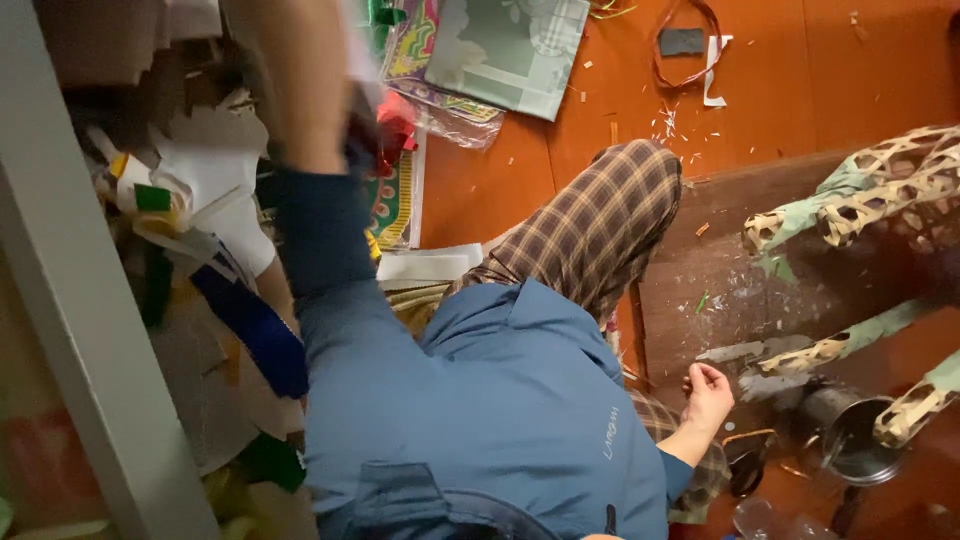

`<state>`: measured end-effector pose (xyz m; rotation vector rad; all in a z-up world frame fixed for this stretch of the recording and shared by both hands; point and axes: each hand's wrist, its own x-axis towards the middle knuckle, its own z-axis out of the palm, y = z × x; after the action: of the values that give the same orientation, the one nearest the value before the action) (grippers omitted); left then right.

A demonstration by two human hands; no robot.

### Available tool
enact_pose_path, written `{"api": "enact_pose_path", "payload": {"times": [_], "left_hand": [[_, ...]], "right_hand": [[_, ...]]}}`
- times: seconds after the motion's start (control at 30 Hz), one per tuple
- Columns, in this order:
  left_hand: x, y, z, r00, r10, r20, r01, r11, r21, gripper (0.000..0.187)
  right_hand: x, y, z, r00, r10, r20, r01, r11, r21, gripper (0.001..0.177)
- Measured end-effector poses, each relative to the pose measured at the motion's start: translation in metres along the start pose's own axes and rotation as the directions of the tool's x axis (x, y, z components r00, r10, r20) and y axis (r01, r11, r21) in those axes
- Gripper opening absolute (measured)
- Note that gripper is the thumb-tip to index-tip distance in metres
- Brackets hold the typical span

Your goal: Decorating a giraffe-shaped woven frame with paper and glue

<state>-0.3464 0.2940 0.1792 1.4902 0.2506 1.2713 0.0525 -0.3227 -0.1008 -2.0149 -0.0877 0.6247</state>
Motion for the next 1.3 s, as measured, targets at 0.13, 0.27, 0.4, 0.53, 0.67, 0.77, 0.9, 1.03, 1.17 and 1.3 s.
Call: {"api": "enact_pose_path", "payload": {"times": [0.13, 0.27, 0.4, 0.53, 0.67, 0.77, 0.9, 1.03, 1.17, 1.3], "left_hand": [[-0.017, -0.006, 0.024, 0.999, 0.036, 0.021, -0.033, 0.992, -0.123, 0.059], [-0.03, -0.051, 0.106, 0.98, -0.197, -0.019, 0.189, 0.961, -0.203, 0.066], [-0.104, -0.131, 0.159, 0.765, -0.643, -0.045, 0.626, 0.758, -0.181, 0.052], [-0.17, -0.202, 0.178, 0.684, -0.659, -0.312, 0.665, 0.74, -0.105, 0.038], [-0.176, -0.229, 0.158, 0.747, -0.608, -0.268, 0.543, 0.791, -0.283, 0.043], [-0.18, -0.238, 0.139, 0.756, -0.612, -0.232, 0.537, 0.782, -0.315, 0.039], [-0.172, -0.21, 0.114, 0.746, -0.653, -0.131, 0.61, 0.748, -0.262, 0.043], [-0.181, -0.241, 0.086, 0.54, -0.842, 0.019, 0.787, 0.497, -0.366, 0.039], [-0.158, -0.198, 0.072, 0.582, -0.767, 0.271, 0.789, 0.451, -0.417, 0.079], [-0.163, -0.204, 0.087, 0.574, -0.777, 0.26, 0.816, 0.512, -0.269, 0.072]], "right_hand": [[-0.054, -0.133, 0.048, 0.977, -0.211, 0.007, 0.211, 0.977, -0.029, 0.019], [-0.168, -0.283, 0.112, 0.905, -0.422, 0.046, 0.421, 0.906, 0.043, 0.005], [-0.176, -0.301, 0.186, 0.516, -0.797, 0.313, 0.855, 0.5, -0.137, 0.024], [-0.134, -0.25, 0.25, 0.329, -0.766, 0.552, 0.943, 0.296, -0.151, 0.063], [-0.138, -0.251, 0.265, 0.285, -0.751, 0.596, 0.953, 0.154, -0.262, 0.018], [-0.114, -0.227, 0.267, 0.319, -0.735, 0.599, 0.923, 0.098, -0.372, 0.021], [-0.107, -0.215, 0.281, 0.342, -0.776, 0.529, 0.899, 0.107, -0.424, 0.006], [-0.118, -0.235, 0.28, 0.479, -0.775, 0.412, 0.869, 0.355, -0.343, 0.009], [-0.122, -0.259, 0.281, 0.691, -0.646, 0.324, 0.712, 0.686, -0.15, 0.012], [-0.137, -0.281, 0.283, 0.682, -0.701, 0.209, 0.716, 0.583, -0.385, 0.005]]}}
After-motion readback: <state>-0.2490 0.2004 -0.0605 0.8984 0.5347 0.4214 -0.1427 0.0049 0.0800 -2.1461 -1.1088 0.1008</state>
